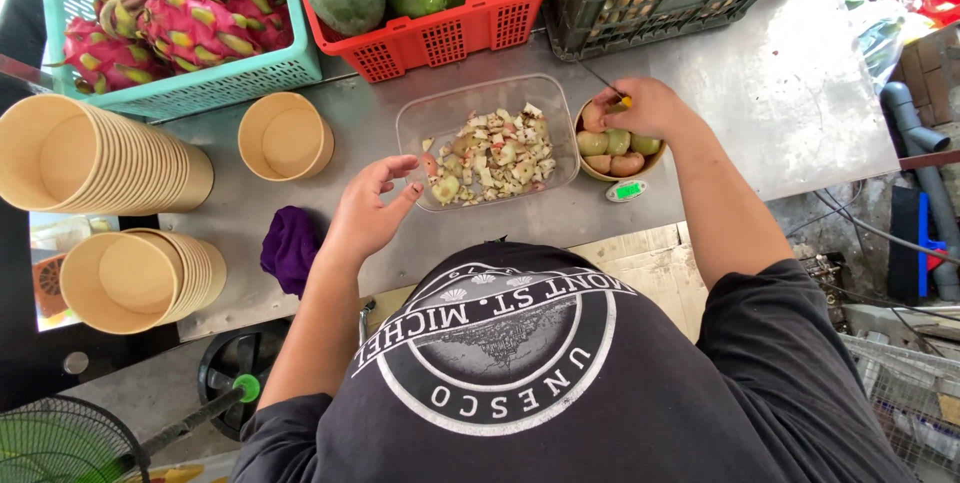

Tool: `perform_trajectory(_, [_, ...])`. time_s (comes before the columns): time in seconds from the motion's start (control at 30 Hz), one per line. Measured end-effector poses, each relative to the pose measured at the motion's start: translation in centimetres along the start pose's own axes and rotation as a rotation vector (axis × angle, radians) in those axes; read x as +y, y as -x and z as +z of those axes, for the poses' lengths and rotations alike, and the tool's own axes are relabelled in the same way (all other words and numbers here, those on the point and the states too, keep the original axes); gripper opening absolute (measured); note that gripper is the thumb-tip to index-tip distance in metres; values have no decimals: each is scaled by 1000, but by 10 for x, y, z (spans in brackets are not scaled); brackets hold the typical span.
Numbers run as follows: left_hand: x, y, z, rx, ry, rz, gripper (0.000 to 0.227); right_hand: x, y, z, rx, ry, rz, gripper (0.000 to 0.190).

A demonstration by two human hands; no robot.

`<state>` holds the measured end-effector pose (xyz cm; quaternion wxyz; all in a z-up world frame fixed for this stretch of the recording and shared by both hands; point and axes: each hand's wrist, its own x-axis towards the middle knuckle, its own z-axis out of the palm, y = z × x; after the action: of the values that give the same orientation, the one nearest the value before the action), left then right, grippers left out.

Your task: The person prepares wax apples by slicing them with a knife, placing the edible pieces into a paper bowl and the cores into a plastic container. They repeatedly select fruit from a crate, cut them, and occasionally wipe the work surface with a cloth.

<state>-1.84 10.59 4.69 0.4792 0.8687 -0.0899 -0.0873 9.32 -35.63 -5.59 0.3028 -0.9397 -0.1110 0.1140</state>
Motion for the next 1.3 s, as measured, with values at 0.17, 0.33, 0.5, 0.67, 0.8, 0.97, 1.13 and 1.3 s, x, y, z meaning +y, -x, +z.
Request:
perform_trajectory(0.17, [3, 1, 0, -3, 21, -21, 39, 1, -4, 9, -1, 272, 28, 34])
perform_trajectory(0.33, [2, 2, -1, -14, 25, -24, 39, -12, 4, 17, 72, 235, 14, 34])
perform_trajectory(0.5, [-2, 4, 1, -1, 38, -5, 36, -29, 16, 11, 166, 177, 22, 39])
perform_trajectory(0.67, [-37, 3, 1, -6, 280, 2, 38, -31, 45, -6, 244, -103, 235, 39])
perform_trajectory(0.8, [-39, -3, 0, -29, -92, 136, 33, -9, 75, 0, 284, -34, 219, 39])
perform_trajectory(0.97, [5, -37, 22, -161, -418, 166, 67, -3, 96, 22, 379, -71, 276, 36])
perform_trajectory(1.13, [56, -101, 19, -93, -325, 344, 63, -25, 120, 27, 369, -412, 130, 54])
perform_trajectory(1.3, [130, -204, 30, -37, -445, 597, 55, 46, 130, 4, 406, -656, 197, 49])
